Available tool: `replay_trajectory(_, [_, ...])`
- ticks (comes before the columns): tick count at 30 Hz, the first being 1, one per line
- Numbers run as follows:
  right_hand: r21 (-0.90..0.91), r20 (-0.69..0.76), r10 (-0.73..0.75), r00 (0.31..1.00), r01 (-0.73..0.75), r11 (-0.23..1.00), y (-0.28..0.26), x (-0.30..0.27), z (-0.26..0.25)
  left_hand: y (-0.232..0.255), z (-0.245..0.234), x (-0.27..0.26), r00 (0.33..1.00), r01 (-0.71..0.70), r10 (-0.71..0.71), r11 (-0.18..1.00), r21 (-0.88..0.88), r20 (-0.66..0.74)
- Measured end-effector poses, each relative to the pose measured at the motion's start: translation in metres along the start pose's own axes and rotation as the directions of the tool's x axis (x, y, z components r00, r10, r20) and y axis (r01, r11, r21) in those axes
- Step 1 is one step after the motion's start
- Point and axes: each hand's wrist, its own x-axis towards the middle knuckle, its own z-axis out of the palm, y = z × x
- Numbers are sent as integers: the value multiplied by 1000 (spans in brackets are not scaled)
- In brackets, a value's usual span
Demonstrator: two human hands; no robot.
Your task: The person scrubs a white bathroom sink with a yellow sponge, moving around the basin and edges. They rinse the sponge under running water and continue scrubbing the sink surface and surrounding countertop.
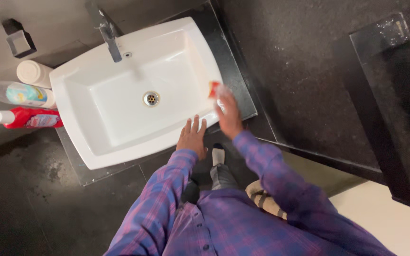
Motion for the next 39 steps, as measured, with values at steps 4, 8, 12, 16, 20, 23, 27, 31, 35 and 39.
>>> replay_trajectory(4, [-154,100,-123,987,138,978,-65,-59,-3,-15,9,-10,999,16,-16,1000,-13,-41])
replay_trajectory(8, [-258,176,-93,980,137,956,-79,-76,-3,-44,13,-29,998,40,-40,999,-11,-58])
replay_trajectory(12, [-190,-159,130,979,-160,969,-38,-77,18,-69,14,-44,996,52,-53,999,-14,-66])
replay_trajectory(16, [560,-208,603,770,-411,719,14,-98,77,-87,19,-51,996,43,-44,999,-12,-71])
replay_trajectory(20, [921,10,804,595,-318,225,27,-135,162,-113,28,-58,996,35,-34,999,10,-79])
replay_trajectory(23, [535,-223,507,833,-330,778,3,-160,213,-141,26,-61,998,45,-44,998,34,-42])
replay_trajectory(27, [188,118,414,902,-430,883,-38,-184,251,-180,32,-75,995,95,-95,995,41,4])
replay_trajectory(31, [747,94,705,703,-517,417,-20,-154,232,-209,39,-87,997,67,-64,995,75,-44])
replay_trajectory(35, [928,96,915,392,-368,60,38,-104,147,-218,46,-92,997,40,-33,995,94,-75])
replay_trajectory(39, [858,-205,874,441,-348,376,51,-79,95,-220,46,-93,997,45,-39,995,86,-70])
